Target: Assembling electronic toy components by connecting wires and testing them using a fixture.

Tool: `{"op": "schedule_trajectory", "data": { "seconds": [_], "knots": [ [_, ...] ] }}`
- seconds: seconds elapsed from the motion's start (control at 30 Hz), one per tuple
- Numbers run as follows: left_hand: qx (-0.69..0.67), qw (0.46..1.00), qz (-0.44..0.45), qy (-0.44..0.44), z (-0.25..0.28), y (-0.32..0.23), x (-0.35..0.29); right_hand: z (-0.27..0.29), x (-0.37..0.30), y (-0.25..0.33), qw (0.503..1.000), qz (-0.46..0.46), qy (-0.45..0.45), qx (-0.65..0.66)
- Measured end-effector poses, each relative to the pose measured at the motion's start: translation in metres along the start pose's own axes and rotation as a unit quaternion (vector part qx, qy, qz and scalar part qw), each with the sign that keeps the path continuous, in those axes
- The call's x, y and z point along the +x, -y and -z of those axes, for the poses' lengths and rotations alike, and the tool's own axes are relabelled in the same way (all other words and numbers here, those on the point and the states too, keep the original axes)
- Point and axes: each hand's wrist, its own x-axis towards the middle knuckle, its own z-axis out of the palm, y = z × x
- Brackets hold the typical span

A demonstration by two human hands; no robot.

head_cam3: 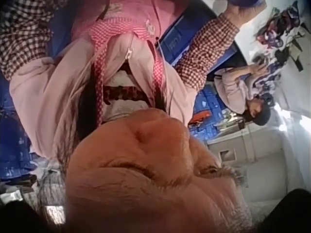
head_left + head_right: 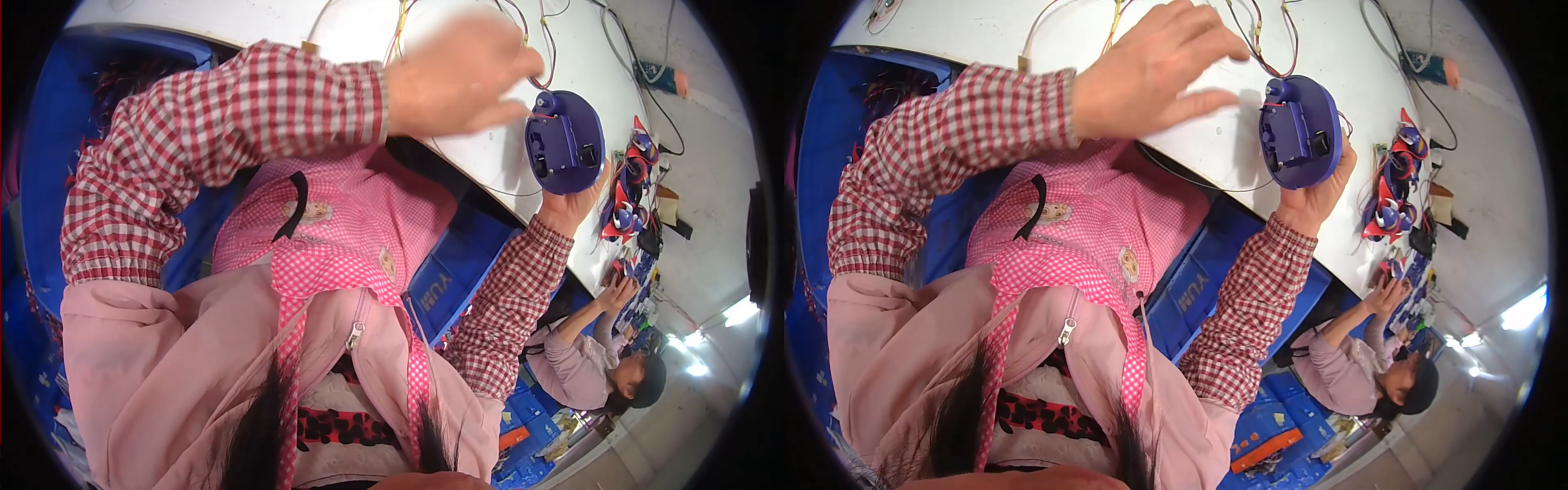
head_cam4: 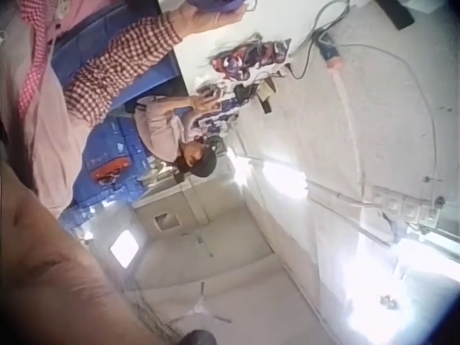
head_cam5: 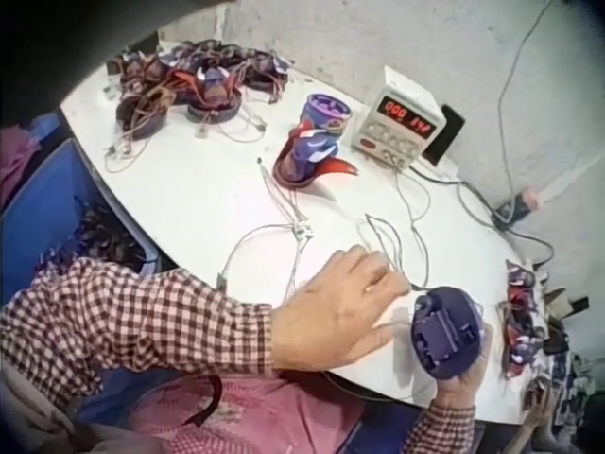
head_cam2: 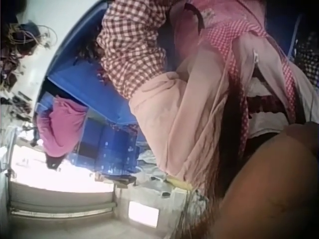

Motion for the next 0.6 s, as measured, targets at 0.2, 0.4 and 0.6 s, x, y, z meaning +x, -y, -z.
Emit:
{"op": "schedule_trajectory", "data": {
  "seconds": [0.2,0.4,0.6],
  "knots": [
    [-0.033,0.976,-0.104,0.187,0.020,-0.053,0.000,0.006,0.002,-0.010,0.995,0.042,0.075,-0.052],
    [0.025,0.972,-0.113,0.203,0.004,-0.031,-0.018,-0.010,-0.009,-0.009,0.997,0.046,0.010,-0.062],
    [-0.015,0.972,-0.064,0.227,0.002,-0.011,-0.033,-0.006,-0.013,0.000,0.952,0.166,0.055,-0.251]
  ]
}}
